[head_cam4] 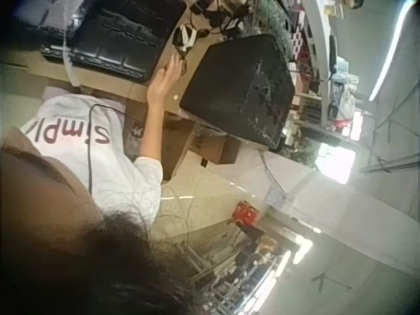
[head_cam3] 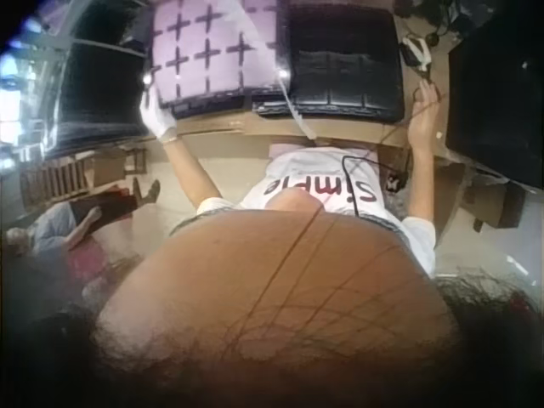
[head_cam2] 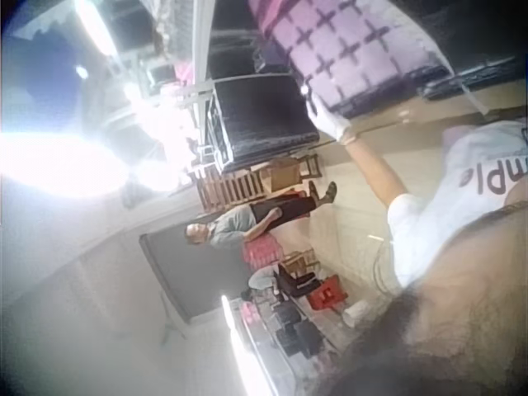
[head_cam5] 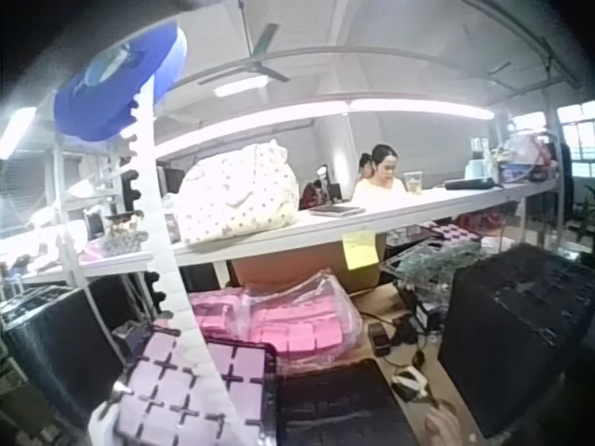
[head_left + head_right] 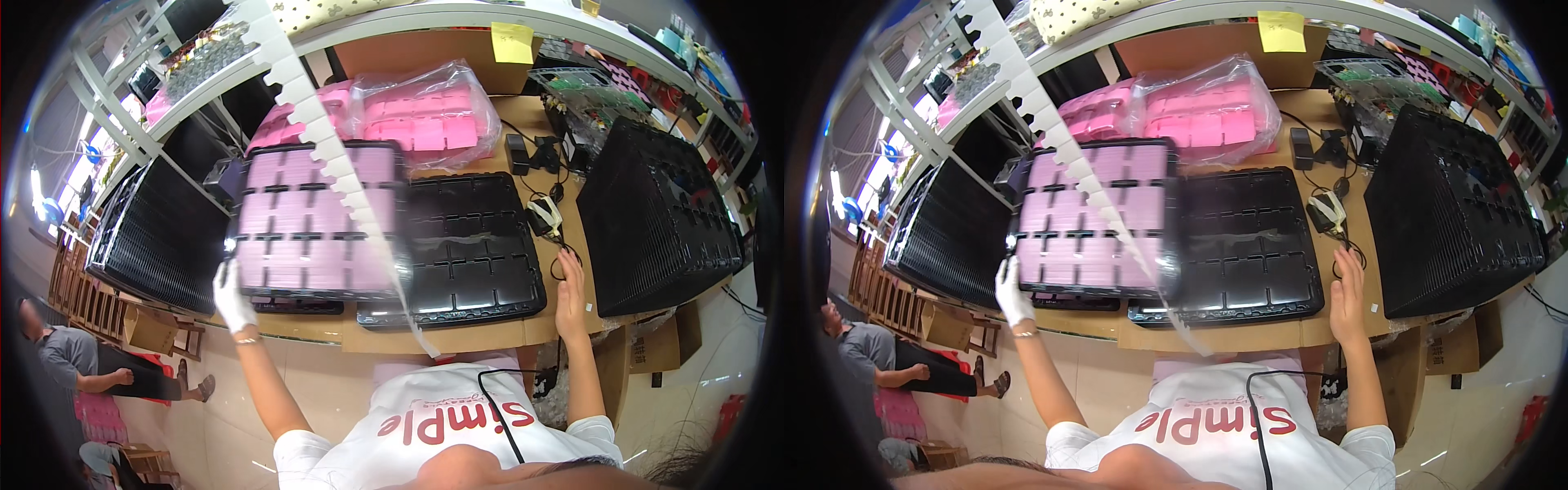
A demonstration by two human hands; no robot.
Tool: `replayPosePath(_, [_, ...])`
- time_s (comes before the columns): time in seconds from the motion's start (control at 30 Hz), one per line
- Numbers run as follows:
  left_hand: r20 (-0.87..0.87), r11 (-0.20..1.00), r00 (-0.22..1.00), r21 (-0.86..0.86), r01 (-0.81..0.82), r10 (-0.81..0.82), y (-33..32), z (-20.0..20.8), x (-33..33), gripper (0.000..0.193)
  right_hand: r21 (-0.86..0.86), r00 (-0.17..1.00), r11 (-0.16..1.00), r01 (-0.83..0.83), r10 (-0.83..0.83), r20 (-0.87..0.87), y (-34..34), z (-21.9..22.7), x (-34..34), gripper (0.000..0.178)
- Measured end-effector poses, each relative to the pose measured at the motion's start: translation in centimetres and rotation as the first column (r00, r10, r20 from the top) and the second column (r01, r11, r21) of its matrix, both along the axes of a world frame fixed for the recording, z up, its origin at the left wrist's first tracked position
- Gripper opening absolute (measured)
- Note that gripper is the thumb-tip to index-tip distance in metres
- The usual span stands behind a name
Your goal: The person places a black plastic tray on a table and applies a strip of white adhesive tape to its surface. They then pick up a pink plastic insert and place it into the tray, pressing it down to secure it. This process is repeated for multiple trays, with the person consistently applying tape and inserting the pink components.
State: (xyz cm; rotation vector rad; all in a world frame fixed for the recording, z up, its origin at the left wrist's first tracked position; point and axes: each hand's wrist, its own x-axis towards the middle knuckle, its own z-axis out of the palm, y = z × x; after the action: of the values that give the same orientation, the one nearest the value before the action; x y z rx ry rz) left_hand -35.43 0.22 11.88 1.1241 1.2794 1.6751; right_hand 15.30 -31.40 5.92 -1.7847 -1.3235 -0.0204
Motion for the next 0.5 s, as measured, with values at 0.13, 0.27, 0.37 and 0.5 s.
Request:
replayPosePath(0.13, [0.180,0.988,0.979,-0.131,-0.075,0.099,5.0,-3.1,-10.7,0.051,-0.018,1.000,1.000,-0.013,0.012,-0.029,0.4,-0.5,-0.5,0.045])
replayPosePath(0.27, [0.057,0.975,0.993,-0.205,-0.086,0.100,7.7,-7.1,-14.7,0.054,-0.048,0.997,0.998,-0.045,0.042,-0.059,1.0,-1.1,-1.4,0.045])
replayPosePath(0.37, [-0.329,0.921,0.936,-0.310,-0.235,0.128,9.4,-10.8,-19.2,0.054,-0.058,0.994,0.993,-0.102,0.099,-0.047,1.9,-0.5,-1.9,0.045])
replayPosePath(0.5, [-0.899,0.852,-0.135,0.438,-0.287,0.417,5.5,-7.5,-8.1,0.057,-0.042,0.997,0.996,-0.074,0.075,0.032,2.3,0.7,-2.3,0.045])
